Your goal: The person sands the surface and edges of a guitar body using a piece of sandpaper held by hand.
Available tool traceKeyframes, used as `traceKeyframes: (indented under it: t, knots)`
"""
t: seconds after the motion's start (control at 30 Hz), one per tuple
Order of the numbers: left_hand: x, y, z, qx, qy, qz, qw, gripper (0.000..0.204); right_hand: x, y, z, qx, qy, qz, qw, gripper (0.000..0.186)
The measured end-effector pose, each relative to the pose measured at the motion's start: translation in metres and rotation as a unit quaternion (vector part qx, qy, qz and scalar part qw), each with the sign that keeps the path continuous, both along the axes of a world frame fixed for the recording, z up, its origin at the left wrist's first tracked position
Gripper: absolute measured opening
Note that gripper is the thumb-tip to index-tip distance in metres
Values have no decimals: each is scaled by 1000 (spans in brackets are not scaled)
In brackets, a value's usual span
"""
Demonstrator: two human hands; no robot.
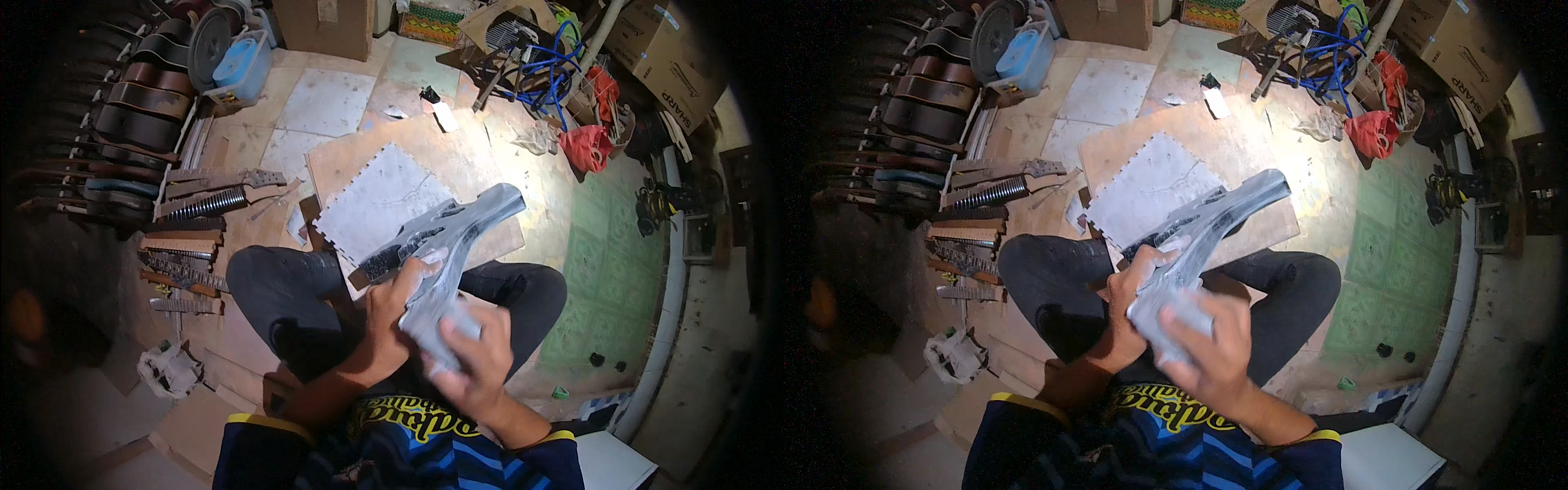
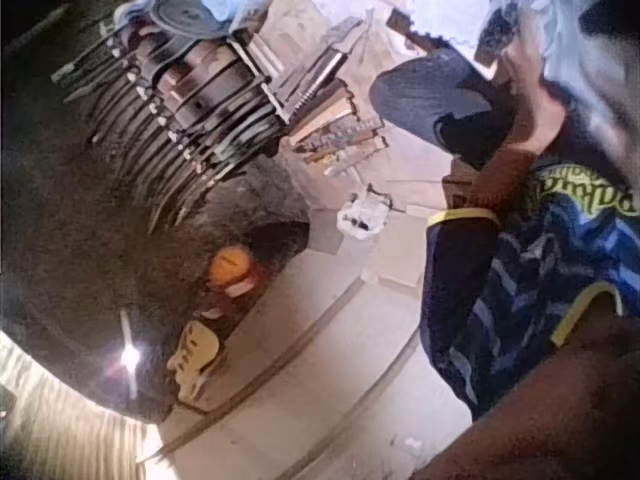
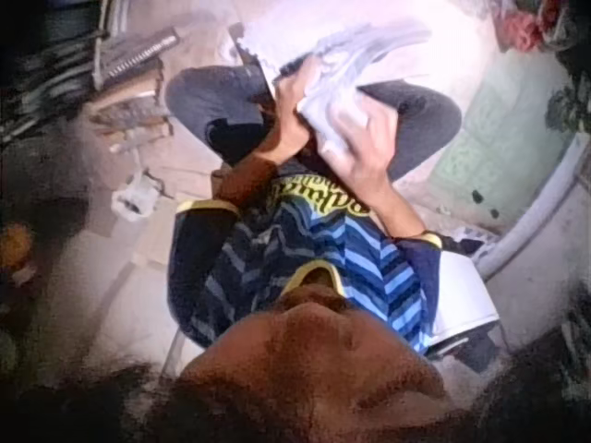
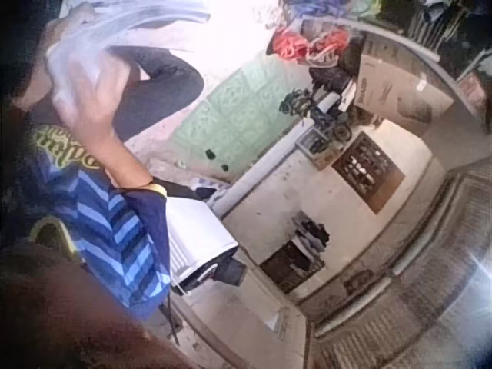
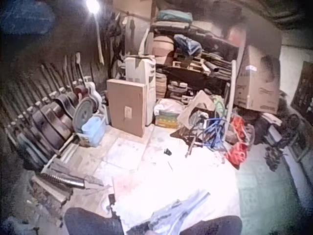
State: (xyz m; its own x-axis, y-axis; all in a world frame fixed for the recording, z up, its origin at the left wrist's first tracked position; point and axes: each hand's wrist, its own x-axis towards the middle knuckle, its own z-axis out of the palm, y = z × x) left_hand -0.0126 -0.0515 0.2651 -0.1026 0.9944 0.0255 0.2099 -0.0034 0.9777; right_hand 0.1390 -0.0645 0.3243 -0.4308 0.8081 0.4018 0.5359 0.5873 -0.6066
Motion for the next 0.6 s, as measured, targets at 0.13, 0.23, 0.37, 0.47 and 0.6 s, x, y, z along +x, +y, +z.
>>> traceKeyframes:
  t: [0.13,0.23,0.37,0.47,0.6]
  knots:
    - [0,2,3,19,81,-13,996,41,-9,20,-14,-217,227,-146,938,52]
    - [-2,2,-4,-3,-19,-14,1000,49,4,-9,1,-2,-7,8,1000,51]
    - [3,1,-1,17,80,-10,997,43,-5,30,-21,-157,166,-150,962,53]
    - [3,1,-9,13,4,-1,1000,45,2,-12,3,-2,-23,18,1000,55]
    - [4,1,-2,13,74,2,997,45,7,26,-24,-156,151,-93,972,62]
